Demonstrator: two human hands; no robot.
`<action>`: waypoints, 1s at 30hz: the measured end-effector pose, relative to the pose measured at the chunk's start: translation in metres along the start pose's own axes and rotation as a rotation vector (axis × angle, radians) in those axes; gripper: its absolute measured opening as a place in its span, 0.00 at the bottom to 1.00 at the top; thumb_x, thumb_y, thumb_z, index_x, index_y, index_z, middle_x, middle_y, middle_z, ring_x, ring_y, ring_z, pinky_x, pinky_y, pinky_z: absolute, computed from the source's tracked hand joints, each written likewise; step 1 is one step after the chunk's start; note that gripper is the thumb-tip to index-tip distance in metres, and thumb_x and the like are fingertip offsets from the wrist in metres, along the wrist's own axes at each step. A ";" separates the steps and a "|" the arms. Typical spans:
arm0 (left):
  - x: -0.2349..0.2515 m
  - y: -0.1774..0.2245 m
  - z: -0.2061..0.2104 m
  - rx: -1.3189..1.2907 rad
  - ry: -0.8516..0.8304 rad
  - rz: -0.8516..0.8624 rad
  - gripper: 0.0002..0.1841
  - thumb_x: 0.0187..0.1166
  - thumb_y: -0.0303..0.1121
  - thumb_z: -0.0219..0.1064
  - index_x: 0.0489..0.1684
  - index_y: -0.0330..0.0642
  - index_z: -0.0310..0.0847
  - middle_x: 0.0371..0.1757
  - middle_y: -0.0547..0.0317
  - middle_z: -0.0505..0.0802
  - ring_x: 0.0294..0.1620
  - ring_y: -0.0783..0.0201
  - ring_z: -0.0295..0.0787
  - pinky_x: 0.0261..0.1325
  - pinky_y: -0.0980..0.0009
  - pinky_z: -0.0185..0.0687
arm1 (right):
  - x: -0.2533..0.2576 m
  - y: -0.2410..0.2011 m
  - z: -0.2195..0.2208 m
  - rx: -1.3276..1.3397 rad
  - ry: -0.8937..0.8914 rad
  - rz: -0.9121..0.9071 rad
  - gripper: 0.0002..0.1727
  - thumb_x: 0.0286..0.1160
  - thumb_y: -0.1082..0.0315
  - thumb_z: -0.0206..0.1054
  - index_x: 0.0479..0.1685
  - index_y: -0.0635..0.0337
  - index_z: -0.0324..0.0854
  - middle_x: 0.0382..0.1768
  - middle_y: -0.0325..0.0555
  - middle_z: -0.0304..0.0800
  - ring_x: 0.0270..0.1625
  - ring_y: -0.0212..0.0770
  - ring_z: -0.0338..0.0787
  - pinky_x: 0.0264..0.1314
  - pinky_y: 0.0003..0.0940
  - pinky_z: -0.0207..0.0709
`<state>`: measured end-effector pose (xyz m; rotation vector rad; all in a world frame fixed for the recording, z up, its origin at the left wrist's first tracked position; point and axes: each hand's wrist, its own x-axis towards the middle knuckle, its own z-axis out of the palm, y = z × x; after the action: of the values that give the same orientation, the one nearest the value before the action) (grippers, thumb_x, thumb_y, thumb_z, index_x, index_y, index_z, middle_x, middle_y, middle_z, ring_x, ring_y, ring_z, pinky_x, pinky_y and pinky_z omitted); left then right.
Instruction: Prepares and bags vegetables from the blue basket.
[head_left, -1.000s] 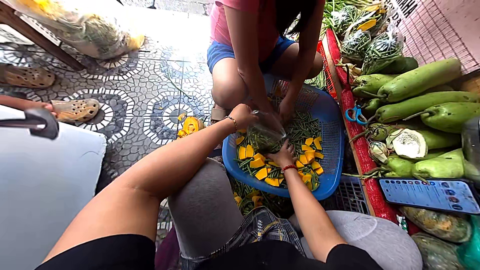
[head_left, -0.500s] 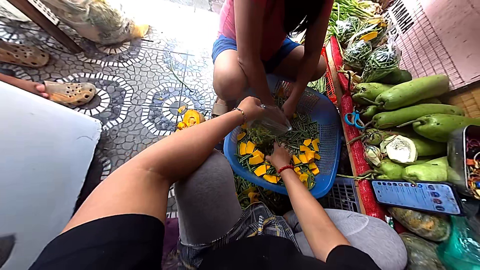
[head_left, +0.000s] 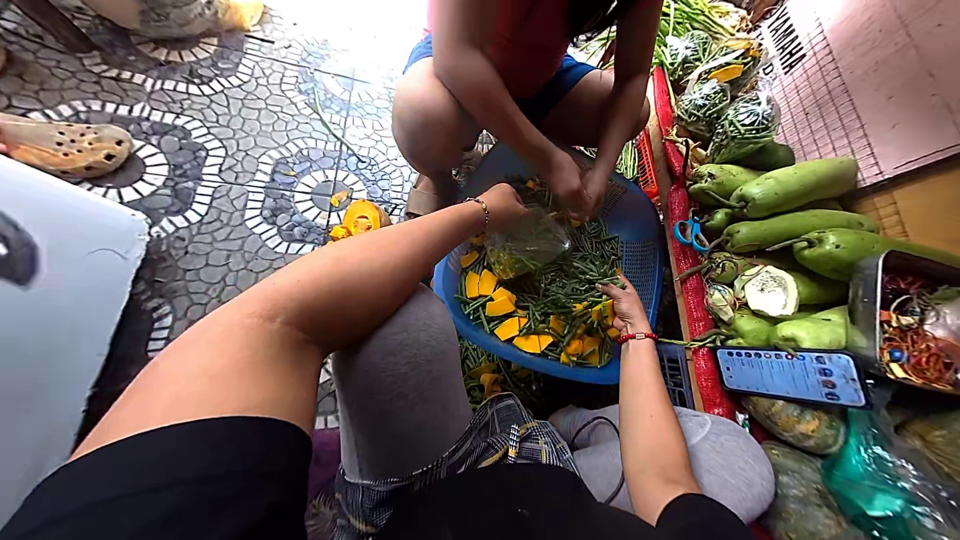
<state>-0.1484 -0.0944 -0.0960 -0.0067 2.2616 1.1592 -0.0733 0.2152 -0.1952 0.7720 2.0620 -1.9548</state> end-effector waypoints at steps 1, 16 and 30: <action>0.000 0.001 0.001 0.020 -0.015 0.008 0.17 0.89 0.39 0.62 0.49 0.28 0.84 0.38 0.46 0.85 0.33 0.58 0.78 0.41 0.57 0.77 | 0.000 -0.002 -0.002 0.022 0.005 -0.010 0.30 0.75 0.83 0.66 0.79 0.62 0.68 0.59 0.57 0.85 0.53 0.44 0.89 0.53 0.42 0.87; -0.010 0.015 0.018 -0.097 0.015 0.099 0.18 0.92 0.40 0.57 0.44 0.31 0.84 0.33 0.48 0.83 0.27 0.58 0.75 0.34 0.59 0.74 | -0.037 -0.092 0.041 0.449 -0.499 -0.242 0.17 0.67 0.64 0.70 0.57 0.49 0.81 0.41 0.43 0.96 0.38 0.38 0.96 0.36 0.35 0.92; -0.010 -0.004 0.041 -0.073 -0.014 0.326 0.19 0.95 0.39 0.54 0.55 0.33 0.89 0.50 0.41 0.93 0.53 0.50 0.89 0.64 0.48 0.78 | -0.020 -0.046 0.112 0.337 -0.498 0.388 0.16 0.87 0.58 0.48 0.40 0.52 0.80 0.27 0.41 0.87 0.26 0.35 0.87 0.26 0.32 0.82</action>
<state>-0.1189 -0.0694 -0.1123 0.3515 2.2619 1.4017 -0.1029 0.1017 -0.1578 0.6022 1.2209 -2.0222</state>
